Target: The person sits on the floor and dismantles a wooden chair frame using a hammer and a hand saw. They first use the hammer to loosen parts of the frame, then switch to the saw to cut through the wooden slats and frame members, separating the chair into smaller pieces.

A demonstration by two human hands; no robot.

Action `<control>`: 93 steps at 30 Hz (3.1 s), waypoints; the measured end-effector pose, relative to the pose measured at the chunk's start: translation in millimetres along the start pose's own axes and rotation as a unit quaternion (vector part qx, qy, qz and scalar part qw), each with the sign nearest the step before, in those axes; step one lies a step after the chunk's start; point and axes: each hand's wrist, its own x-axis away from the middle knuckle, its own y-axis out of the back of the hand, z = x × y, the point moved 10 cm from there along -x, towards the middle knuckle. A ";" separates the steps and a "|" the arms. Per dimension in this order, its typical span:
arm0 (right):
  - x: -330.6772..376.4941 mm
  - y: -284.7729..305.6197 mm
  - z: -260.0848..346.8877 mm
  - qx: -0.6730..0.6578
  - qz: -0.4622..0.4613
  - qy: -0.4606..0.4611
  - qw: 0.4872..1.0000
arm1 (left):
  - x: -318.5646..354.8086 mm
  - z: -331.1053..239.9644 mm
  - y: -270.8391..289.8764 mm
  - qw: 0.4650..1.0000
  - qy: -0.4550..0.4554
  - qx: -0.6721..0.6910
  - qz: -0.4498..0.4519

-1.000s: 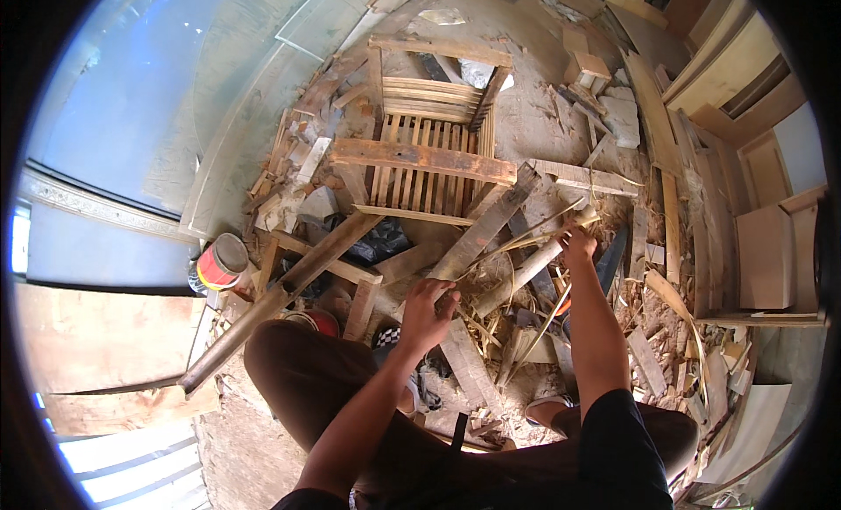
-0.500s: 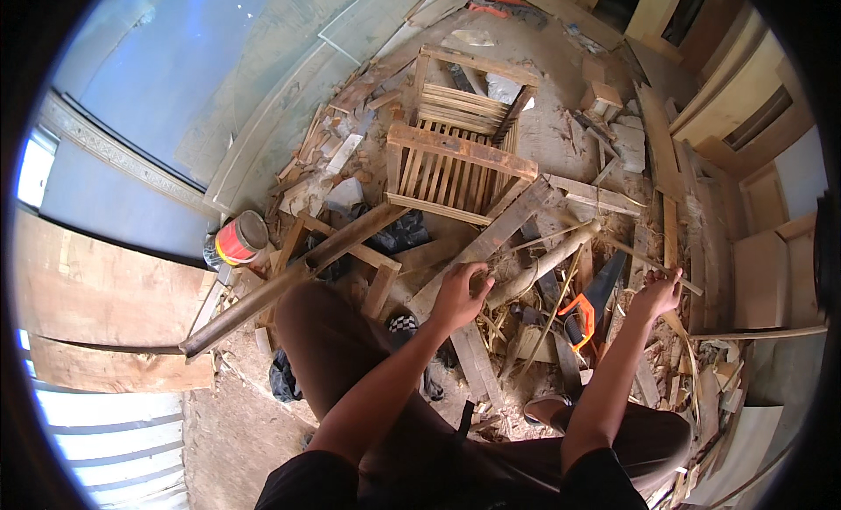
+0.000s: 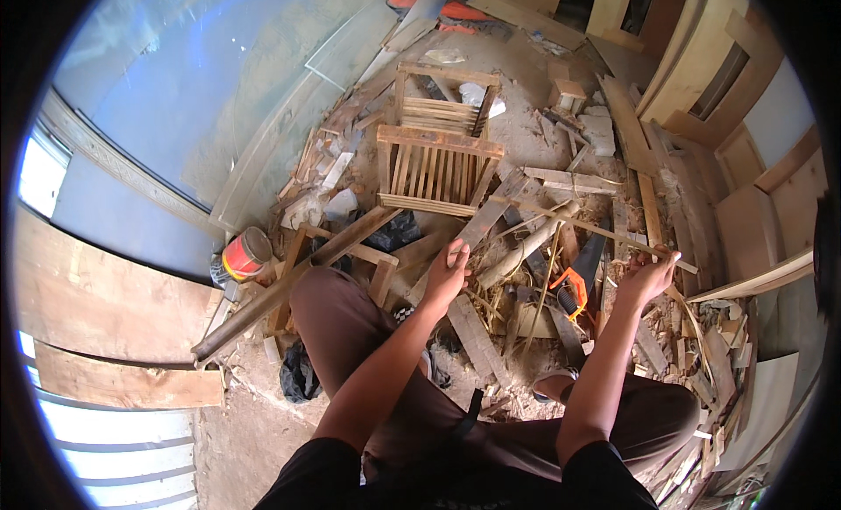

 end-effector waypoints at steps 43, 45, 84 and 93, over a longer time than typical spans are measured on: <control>97.9 -109.1 49.9 0.499 0.493 0.125 0.702 | 52.8 -102.0 197.8 0.814 -0.193 0.448 -0.315; 97.6 -124.4 81.6 0.460 0.467 0.175 0.734 | 62.1 -109.0 208.1 0.806 -0.210 0.459 -0.309; 242.0 -422.2 -339.5 -0.073 0.192 -0.472 0.857 | 28.4 -176.2 318.3 0.830 -0.202 0.361 -0.374; 261.6 -481.3 -333.6 -0.111 0.275 -0.477 0.827 | 16.2 -188.2 319.7 0.825 -0.228 0.338 -0.392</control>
